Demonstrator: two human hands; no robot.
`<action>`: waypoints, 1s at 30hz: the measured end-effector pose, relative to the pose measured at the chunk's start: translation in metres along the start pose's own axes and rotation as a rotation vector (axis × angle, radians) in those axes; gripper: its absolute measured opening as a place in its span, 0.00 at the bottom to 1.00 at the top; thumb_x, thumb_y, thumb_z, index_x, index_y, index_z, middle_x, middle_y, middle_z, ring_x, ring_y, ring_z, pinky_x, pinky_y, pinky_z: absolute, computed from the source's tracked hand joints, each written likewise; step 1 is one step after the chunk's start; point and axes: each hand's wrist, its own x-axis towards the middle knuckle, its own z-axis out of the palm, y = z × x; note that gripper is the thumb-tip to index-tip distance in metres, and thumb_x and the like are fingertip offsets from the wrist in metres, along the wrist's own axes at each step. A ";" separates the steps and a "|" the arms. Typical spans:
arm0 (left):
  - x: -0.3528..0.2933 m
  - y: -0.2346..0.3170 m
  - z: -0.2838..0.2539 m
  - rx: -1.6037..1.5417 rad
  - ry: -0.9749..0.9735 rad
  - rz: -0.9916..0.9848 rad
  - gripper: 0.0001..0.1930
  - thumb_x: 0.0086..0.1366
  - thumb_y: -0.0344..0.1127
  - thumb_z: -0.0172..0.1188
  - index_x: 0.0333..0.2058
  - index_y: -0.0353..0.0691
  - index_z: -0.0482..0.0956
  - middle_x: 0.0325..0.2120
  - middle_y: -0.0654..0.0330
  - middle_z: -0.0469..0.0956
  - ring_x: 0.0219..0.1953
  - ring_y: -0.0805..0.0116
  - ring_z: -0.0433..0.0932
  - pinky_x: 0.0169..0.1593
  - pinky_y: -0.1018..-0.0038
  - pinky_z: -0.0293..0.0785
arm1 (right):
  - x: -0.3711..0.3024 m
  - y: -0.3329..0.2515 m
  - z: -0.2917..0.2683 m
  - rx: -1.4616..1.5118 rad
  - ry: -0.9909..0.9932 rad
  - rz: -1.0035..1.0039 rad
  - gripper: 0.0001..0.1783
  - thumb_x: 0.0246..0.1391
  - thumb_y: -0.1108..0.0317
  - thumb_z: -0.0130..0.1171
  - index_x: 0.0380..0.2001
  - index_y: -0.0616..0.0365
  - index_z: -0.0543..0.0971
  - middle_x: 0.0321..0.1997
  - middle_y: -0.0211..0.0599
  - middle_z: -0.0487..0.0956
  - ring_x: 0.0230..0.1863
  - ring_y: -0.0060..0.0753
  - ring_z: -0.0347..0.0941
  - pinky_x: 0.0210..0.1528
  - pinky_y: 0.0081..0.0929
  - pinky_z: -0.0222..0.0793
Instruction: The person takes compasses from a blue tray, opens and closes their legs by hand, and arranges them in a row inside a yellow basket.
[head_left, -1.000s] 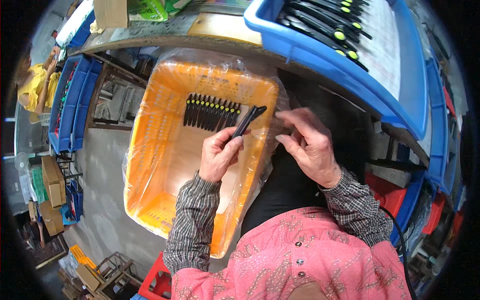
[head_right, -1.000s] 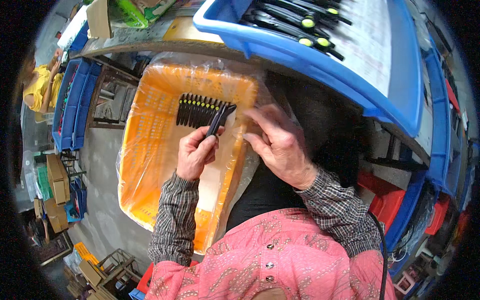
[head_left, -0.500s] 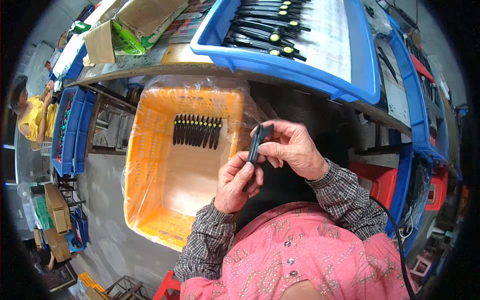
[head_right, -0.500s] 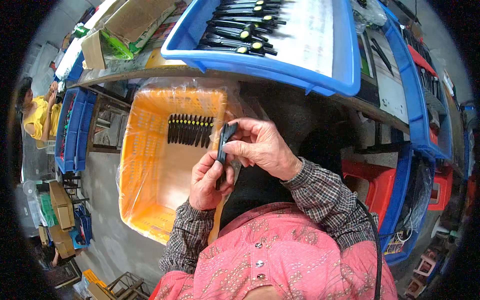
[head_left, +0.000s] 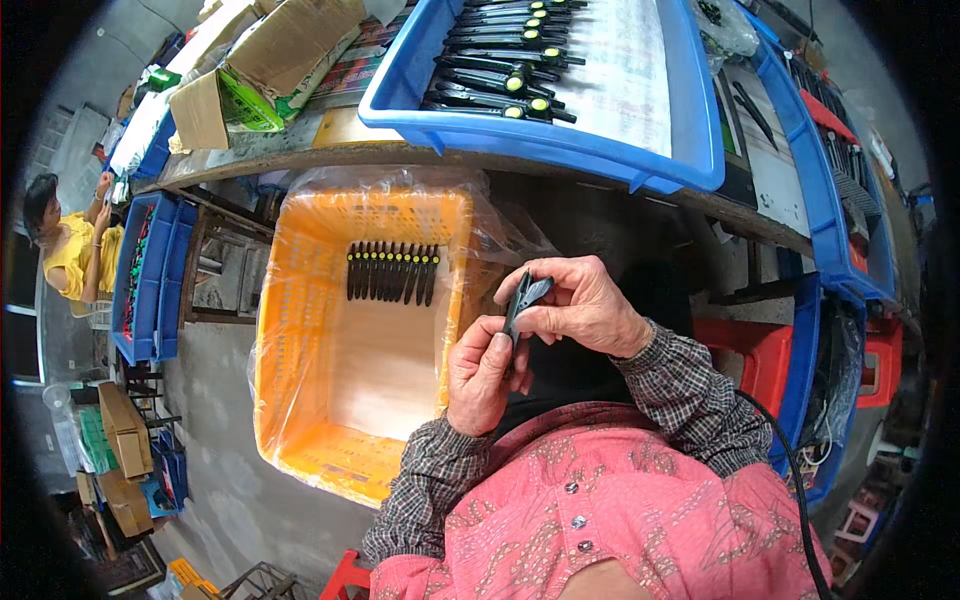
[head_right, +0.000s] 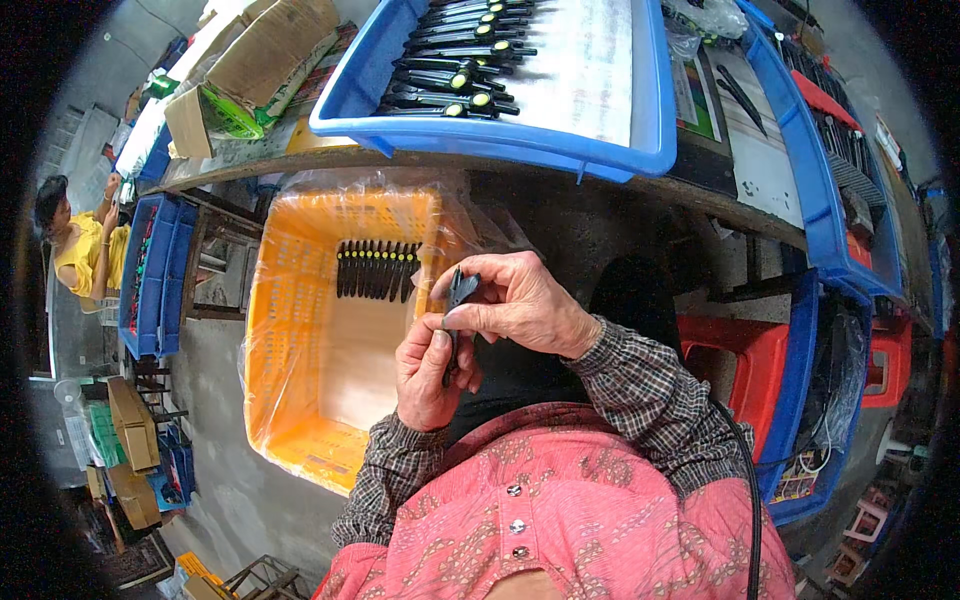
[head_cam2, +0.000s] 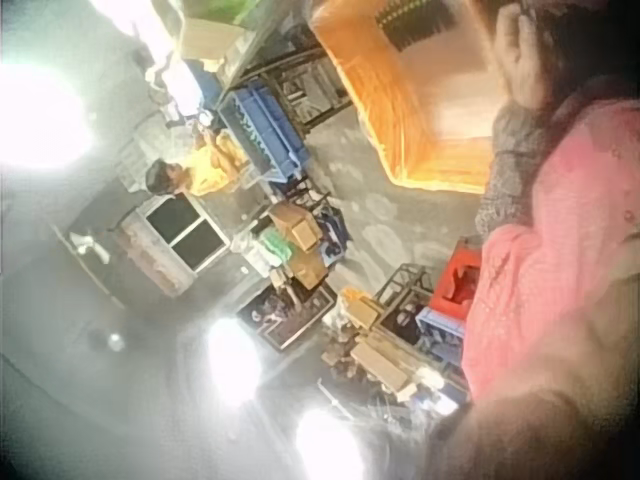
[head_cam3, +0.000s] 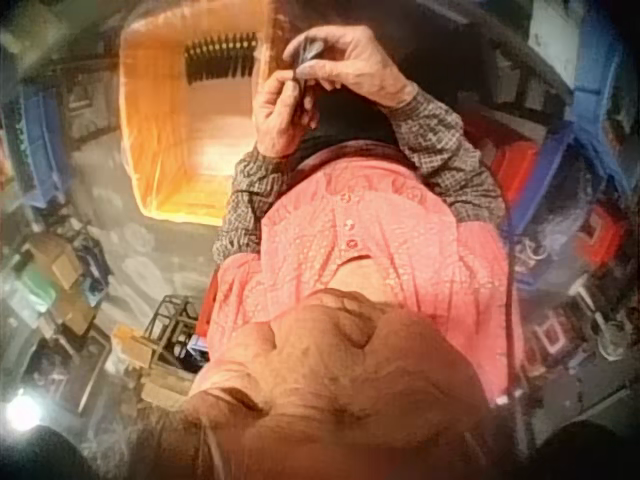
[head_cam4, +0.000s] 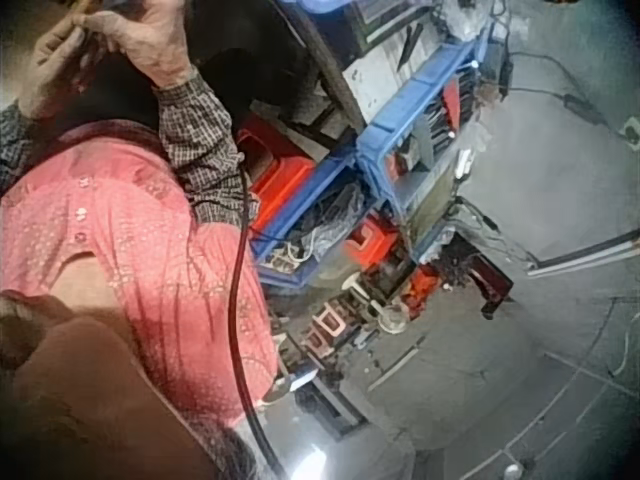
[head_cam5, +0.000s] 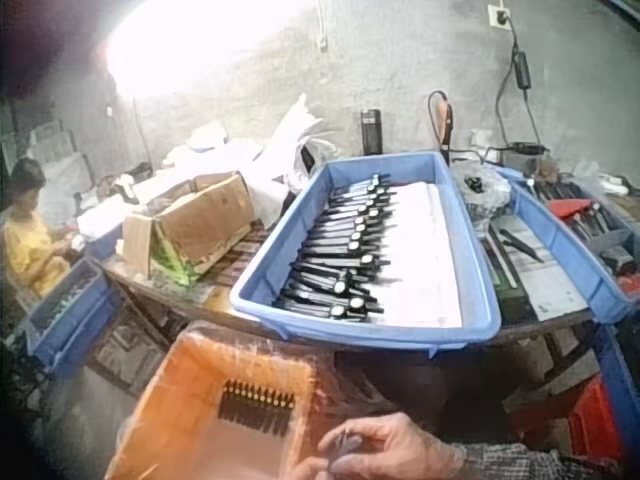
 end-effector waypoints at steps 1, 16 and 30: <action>-0.001 -0.001 0.000 0.041 0.024 0.023 0.10 0.69 0.38 0.48 0.41 0.38 0.70 0.22 0.64 0.70 0.17 0.82 0.62 0.22 0.83 0.65 | -0.001 0.001 0.001 0.008 0.040 -0.008 0.16 0.48 0.74 0.65 0.41 0.64 0.76 0.26 0.27 0.76 0.21 0.11 0.66 0.22 0.09 0.64; -0.009 -0.007 0.005 0.144 0.138 0.006 0.10 0.70 0.37 0.46 0.44 0.37 0.65 0.22 0.58 0.74 0.18 0.79 0.67 0.24 0.81 0.72 | -0.003 0.024 0.004 -0.078 0.167 0.013 0.07 0.53 0.71 0.60 0.30 0.62 0.73 0.23 0.28 0.76 0.18 0.10 0.66 0.17 0.11 0.61; -0.013 -0.013 0.002 -0.002 0.231 -0.023 0.09 0.69 0.36 0.47 0.40 0.36 0.66 0.22 0.57 0.73 0.17 0.79 0.66 0.24 0.80 0.71 | 0.000 0.035 0.005 -0.071 0.146 0.101 0.07 0.54 0.70 0.59 0.31 0.62 0.73 0.23 0.27 0.74 0.17 0.11 0.65 0.18 0.13 0.61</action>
